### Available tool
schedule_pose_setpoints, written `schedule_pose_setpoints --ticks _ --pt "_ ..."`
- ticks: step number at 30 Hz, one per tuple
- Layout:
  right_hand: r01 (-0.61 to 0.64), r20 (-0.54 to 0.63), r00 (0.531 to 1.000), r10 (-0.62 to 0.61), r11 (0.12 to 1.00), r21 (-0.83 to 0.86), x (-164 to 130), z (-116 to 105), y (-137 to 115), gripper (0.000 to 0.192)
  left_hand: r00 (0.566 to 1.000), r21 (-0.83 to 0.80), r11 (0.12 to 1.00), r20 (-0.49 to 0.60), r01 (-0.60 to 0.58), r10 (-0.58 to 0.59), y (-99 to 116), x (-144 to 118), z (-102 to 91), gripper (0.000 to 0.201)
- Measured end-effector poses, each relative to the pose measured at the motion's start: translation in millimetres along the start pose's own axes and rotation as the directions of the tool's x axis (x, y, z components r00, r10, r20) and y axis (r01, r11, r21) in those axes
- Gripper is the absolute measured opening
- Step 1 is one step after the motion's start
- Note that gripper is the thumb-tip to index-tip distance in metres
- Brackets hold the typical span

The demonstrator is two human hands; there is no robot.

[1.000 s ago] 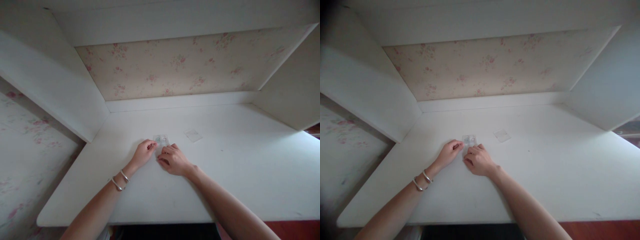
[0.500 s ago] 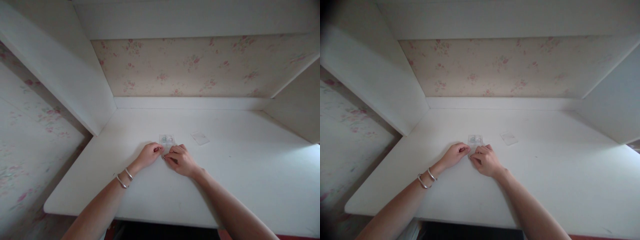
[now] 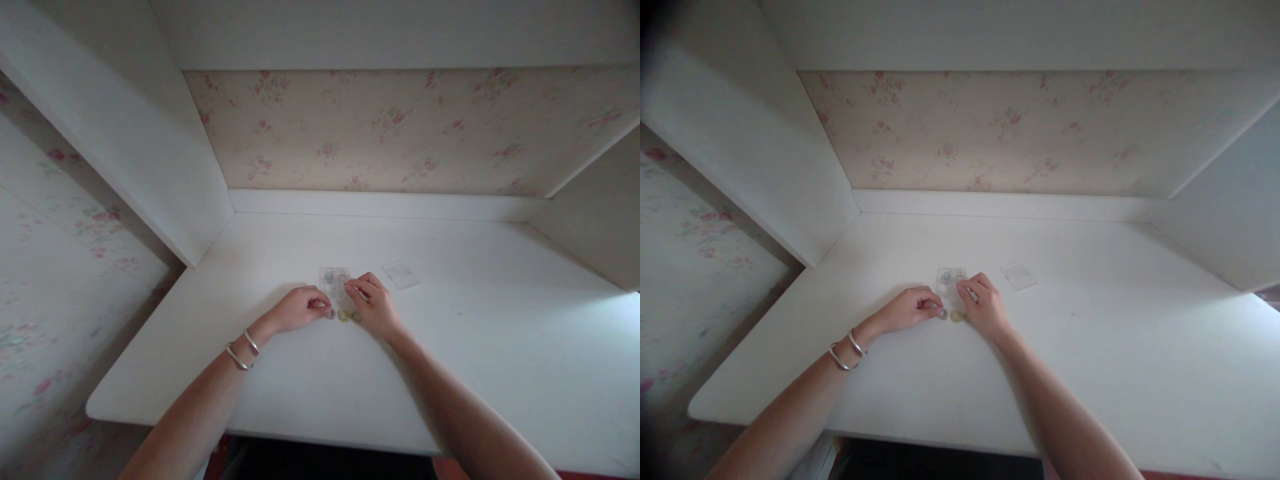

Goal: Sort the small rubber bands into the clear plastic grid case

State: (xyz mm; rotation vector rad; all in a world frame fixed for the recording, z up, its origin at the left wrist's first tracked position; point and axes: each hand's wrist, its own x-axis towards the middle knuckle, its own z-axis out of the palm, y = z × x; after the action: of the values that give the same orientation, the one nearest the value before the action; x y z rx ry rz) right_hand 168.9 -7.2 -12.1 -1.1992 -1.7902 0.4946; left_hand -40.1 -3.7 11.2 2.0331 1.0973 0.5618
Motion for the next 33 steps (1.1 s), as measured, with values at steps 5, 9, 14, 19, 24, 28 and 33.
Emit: schedule_pose_setpoints --ticks 5,9,14,19,24,28,33 --pt "-0.053 -0.076 0.996 0.047 0.996 -0.071 9.7 -0.9 15.5 0.029 0.998 0.026 0.999 0.044 -0.036 0.035 1.2 -1.2 1.0 0.019" --pt "-0.048 -0.07 0.997 0.04 0.992 -0.117 16.6 -0.6 22.3 0.03 0.995 0.071 0.994 0.073 -0.077 0.072 -1.6 -1.9 1.3 0.019" --pt "-0.072 -0.021 0.997 0.07 0.986 -0.147 20.8 3.4 25.6 0.029 0.995 0.097 0.992 0.055 -0.085 0.08 -4.7 -3.3 2.4 0.02" --pt "-0.113 -0.024 0.994 0.111 0.981 -0.156 20.1 3.9 26.1 0.029 0.996 0.12 0.99 0.055 -0.072 0.066 -5.4 -4.1 3.8 0.02" --pt "-0.15 -0.079 0.987 0.14 0.978 -0.143 17.8 1.0 24.7 0.028 0.997 0.145 0.988 0.057 -0.056 0.048 -5.1 -3.6 4.0 0.019" --pt "-0.161 -0.092 0.985 0.149 0.977 -0.141 16.7 0.8 23.9 0.027 0.997 0.173 0.983 0.056 -0.057 0.048 -5.0 -3.3 4.7 0.018" --pt "-0.177 -0.066 0.983 0.169 0.975 -0.137 15.6 0.7 22.9 0.027 0.998 0.154 0.986 0.044 -0.057 0.051 -6.3 -2.9 6.0 0.018"
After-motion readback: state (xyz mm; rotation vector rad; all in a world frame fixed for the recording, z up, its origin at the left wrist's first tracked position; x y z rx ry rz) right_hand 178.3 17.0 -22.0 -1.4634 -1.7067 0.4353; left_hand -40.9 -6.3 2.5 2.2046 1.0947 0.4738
